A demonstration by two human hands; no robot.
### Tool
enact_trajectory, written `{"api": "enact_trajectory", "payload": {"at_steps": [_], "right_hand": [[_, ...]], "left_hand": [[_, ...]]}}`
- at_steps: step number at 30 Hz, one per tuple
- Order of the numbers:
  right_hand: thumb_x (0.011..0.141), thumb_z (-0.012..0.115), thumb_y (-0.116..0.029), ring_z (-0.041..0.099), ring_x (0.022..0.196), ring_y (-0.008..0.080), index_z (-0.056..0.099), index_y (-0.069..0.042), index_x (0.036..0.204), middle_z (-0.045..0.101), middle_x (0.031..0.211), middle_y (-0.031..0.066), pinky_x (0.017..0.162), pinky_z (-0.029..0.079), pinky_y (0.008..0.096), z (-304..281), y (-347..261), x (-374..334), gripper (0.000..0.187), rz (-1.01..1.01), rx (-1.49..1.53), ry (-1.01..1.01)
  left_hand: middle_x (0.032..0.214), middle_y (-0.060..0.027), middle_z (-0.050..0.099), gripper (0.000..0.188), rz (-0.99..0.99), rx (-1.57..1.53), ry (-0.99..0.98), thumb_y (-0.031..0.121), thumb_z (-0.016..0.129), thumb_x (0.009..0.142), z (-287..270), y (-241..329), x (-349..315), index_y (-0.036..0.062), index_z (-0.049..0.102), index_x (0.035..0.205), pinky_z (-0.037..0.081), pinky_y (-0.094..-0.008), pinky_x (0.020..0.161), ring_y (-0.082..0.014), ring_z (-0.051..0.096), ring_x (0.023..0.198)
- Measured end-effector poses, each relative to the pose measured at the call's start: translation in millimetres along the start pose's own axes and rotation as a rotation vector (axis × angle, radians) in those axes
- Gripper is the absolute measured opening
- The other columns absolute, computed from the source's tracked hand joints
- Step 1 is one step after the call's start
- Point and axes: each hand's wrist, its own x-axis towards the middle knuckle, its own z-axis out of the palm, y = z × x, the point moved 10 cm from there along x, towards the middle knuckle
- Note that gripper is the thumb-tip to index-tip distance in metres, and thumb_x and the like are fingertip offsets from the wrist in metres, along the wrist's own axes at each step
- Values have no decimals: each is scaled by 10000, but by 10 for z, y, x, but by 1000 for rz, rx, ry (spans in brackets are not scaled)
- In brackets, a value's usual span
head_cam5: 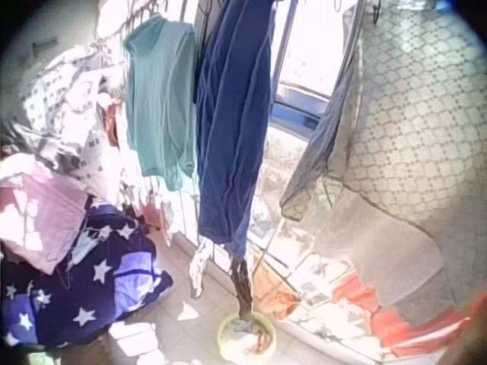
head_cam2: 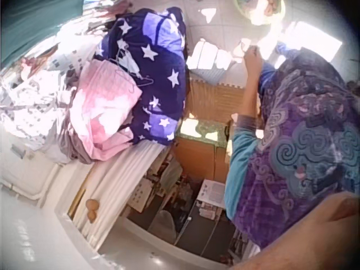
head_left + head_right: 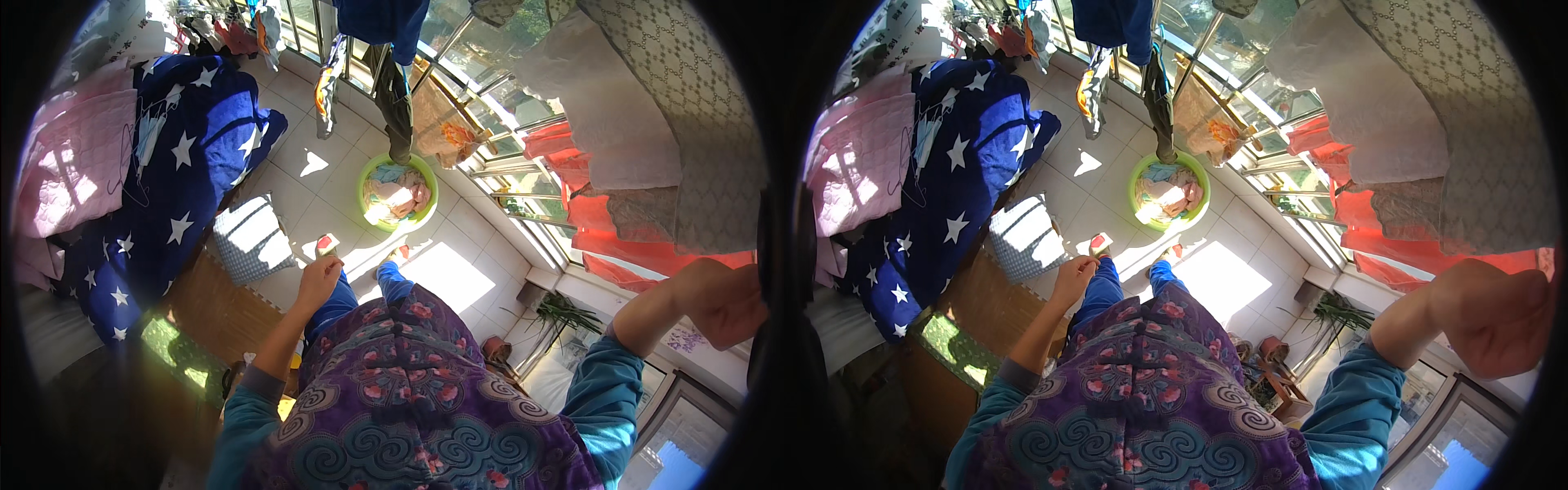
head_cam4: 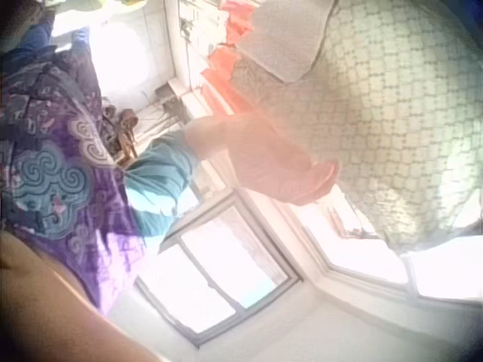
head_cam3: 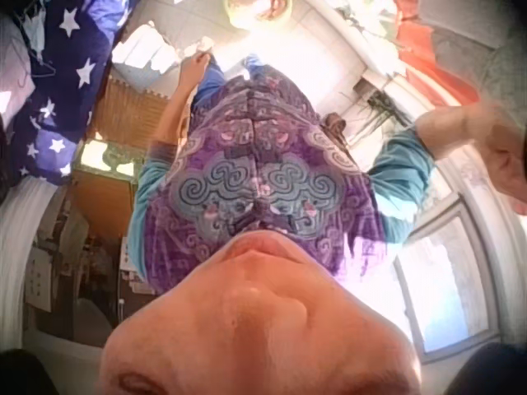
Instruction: The person hangs several garments on a balcony clothesline using plastic hangers. They place a light blue hoodie, a pink long-sleeved top, and a pink bra on the line, adjusting each item before moving to the next.
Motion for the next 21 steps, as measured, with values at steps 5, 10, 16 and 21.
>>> {"api": "enact_trajectory", "payload": {"at_steps": [5, 10, 16, 21], "right_hand": [[763, 549, 25, 595, 844, 251, 569, -22, 1002, 576, 996, 128, 693, 482, 304, 2125, -1013, -2985, 244, 536, 576, -912], [750, 559, -57, 598, 758, 219, 545, -24, 1071, 572, 1031, 122, 675, 484, 297, 2855, -1838, -6693, 323, 1007, 447, -1586], [727, 578, -128, 530, 1023, 274, 549, -86, 1061, 562, 1087, 107, 842, 443, 366, 2737, -2152, -9516, 338, 1268, 0, -1985], [706, 582, -108, 498, 1069, 294, 472, -68, 1173, 481, 1197, 146, 896, 414, 350, 3194, -2405, -10436, 482, 1100, 39, -1941]], "left_hand": [[786, -118, 626, 163, -168, -30, 82, 139, 519, 819, 265, -1206, 9, 23, 622, 868, 471, -309, 626, -229, 608, 669], [808, -115, 618, 145, -276, -54, 211, 133, 515, 823, 719, -2404, 235, 37, 614, 866, 473, -318, 625, -241, 604, 683], [802, -109, 599, 132, -339, -36, 71, 131, 521, 821, 1638, -3208, 477, 49, 604, 886, 463, -329, 607, -257, 588, 679], [813, -115, 600, 131, -468, -189, 0, 115, 525, 831, 2062, -3539, 634, 35, 593, 910, 458, -308, 578, -232, 589, 683]]}}
